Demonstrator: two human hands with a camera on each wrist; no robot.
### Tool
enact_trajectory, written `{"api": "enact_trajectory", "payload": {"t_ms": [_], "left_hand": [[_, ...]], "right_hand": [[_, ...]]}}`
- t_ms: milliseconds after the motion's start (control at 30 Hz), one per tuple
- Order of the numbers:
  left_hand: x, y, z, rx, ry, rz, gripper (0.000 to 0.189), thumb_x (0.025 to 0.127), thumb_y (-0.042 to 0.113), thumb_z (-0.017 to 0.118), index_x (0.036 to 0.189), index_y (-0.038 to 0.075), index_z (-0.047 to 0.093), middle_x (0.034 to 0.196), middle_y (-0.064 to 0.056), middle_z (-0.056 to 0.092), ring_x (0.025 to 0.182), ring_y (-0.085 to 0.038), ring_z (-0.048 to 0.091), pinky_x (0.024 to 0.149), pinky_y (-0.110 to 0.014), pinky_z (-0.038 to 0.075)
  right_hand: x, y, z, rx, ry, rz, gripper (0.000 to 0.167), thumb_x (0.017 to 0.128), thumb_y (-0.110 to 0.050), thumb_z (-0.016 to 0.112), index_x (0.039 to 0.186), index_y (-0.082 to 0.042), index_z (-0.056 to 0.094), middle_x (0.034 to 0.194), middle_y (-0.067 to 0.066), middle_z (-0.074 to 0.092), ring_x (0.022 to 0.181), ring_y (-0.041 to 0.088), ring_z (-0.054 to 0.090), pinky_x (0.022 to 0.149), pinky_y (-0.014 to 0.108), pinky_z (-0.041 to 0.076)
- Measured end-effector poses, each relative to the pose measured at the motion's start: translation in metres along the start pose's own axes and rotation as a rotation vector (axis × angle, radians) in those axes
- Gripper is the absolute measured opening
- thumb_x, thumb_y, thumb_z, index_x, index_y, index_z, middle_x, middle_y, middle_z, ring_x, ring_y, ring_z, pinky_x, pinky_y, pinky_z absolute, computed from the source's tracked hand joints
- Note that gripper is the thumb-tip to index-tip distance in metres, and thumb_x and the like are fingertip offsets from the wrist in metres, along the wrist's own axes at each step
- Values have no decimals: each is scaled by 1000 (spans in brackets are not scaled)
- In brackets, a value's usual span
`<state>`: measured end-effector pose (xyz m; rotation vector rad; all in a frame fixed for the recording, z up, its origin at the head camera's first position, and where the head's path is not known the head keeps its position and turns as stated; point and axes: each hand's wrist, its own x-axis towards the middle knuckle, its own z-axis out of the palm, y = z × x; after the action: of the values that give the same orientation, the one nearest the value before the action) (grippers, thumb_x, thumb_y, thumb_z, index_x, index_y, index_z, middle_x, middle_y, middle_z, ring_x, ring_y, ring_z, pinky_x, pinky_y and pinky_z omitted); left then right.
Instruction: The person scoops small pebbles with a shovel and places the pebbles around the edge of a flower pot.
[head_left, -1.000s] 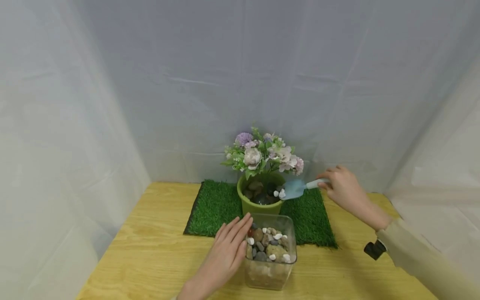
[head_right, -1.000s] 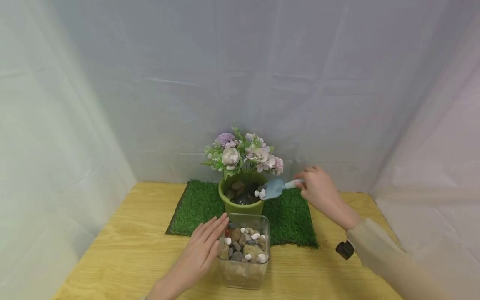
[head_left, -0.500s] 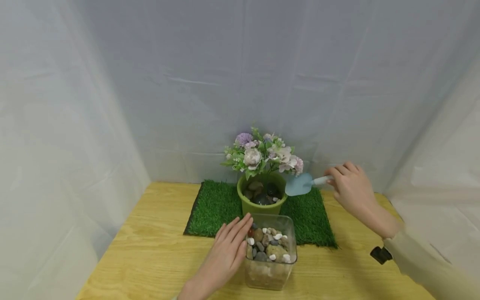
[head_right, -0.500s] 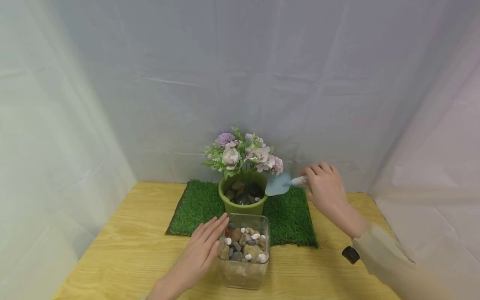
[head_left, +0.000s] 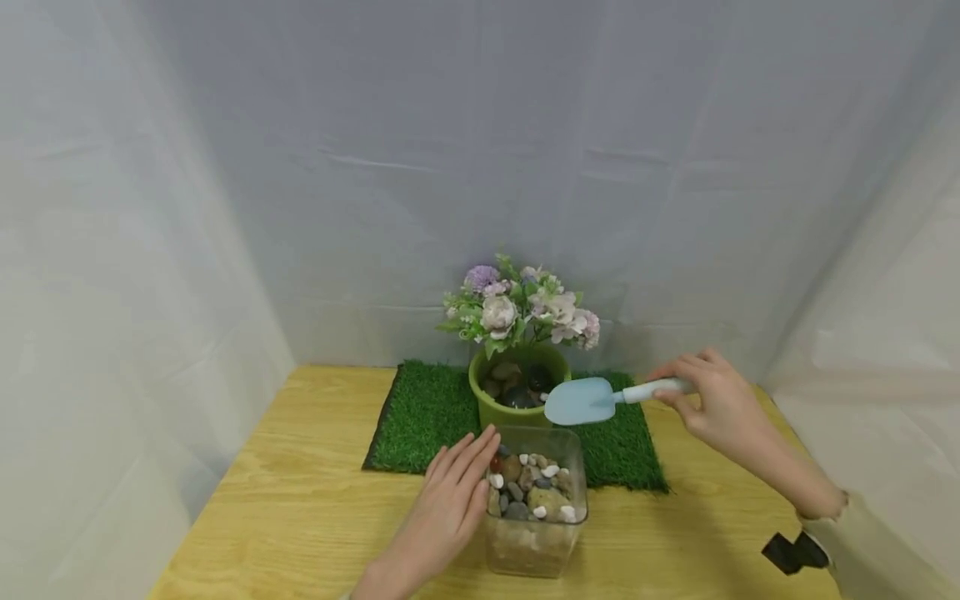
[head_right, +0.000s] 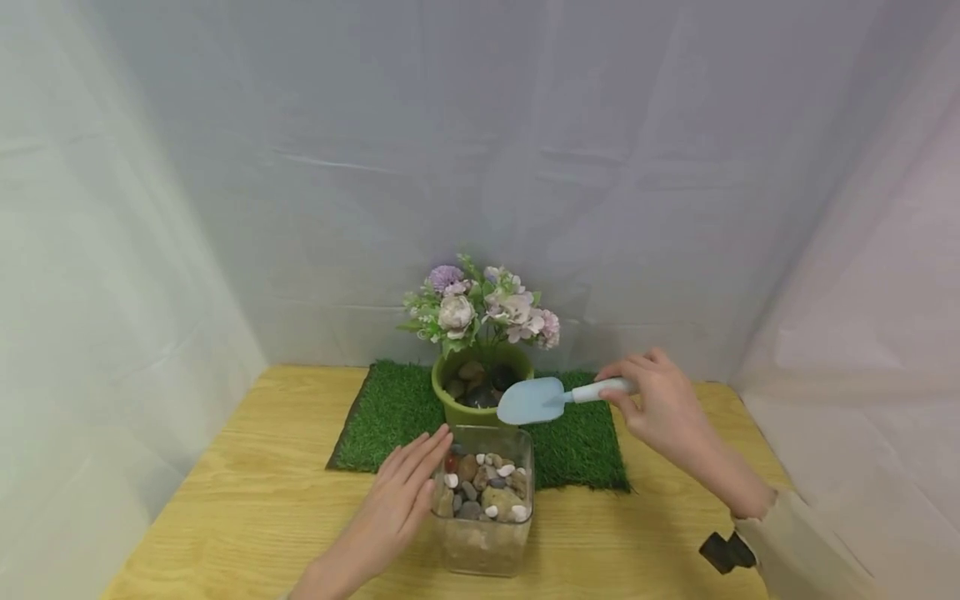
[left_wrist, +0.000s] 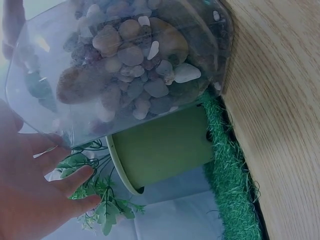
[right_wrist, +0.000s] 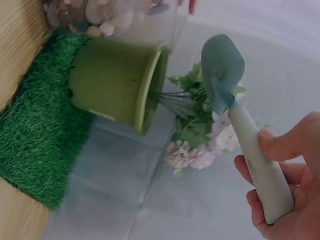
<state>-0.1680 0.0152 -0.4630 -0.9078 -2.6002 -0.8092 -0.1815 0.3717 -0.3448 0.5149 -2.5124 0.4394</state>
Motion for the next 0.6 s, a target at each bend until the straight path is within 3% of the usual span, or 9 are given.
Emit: {"api": "enact_trajectory", "payload": {"t_ms": [167, 400, 600], "left_hand": [[0, 0, 1, -6, 8, 5, 50, 109, 22, 45, 158, 17, 38, 165, 4, 30, 149, -28, 33, 118, -62, 25], [0, 0, -1, -2, -16, 6, 53, 108, 26, 47, 159, 16, 36, 166, 3, 29, 150, -28, 32, 119, -62, 23], [1, 1, -2, 17, -29, 12, 56, 107, 29, 50, 160, 16, 34, 167, 1, 28, 150, -28, 30, 119, -62, 22]], "right_hand": [[-2, -15, -5, 14, 7, -90, 23, 77, -6, 86, 98, -13, 78, 90, -1, 70, 79, 12, 46, 60, 26, 40], [7, -27, -3, -76, 69, -450, 24, 74, -4, 85, 94, -11, 75, 90, -1, 68, 83, 17, 46, 68, 32, 42], [24, -41, -3, -133, 46, -686, 34, 68, -7, 90, 97, -14, 75, 96, 0, 70, 90, 21, 54, 74, 37, 48]]}}
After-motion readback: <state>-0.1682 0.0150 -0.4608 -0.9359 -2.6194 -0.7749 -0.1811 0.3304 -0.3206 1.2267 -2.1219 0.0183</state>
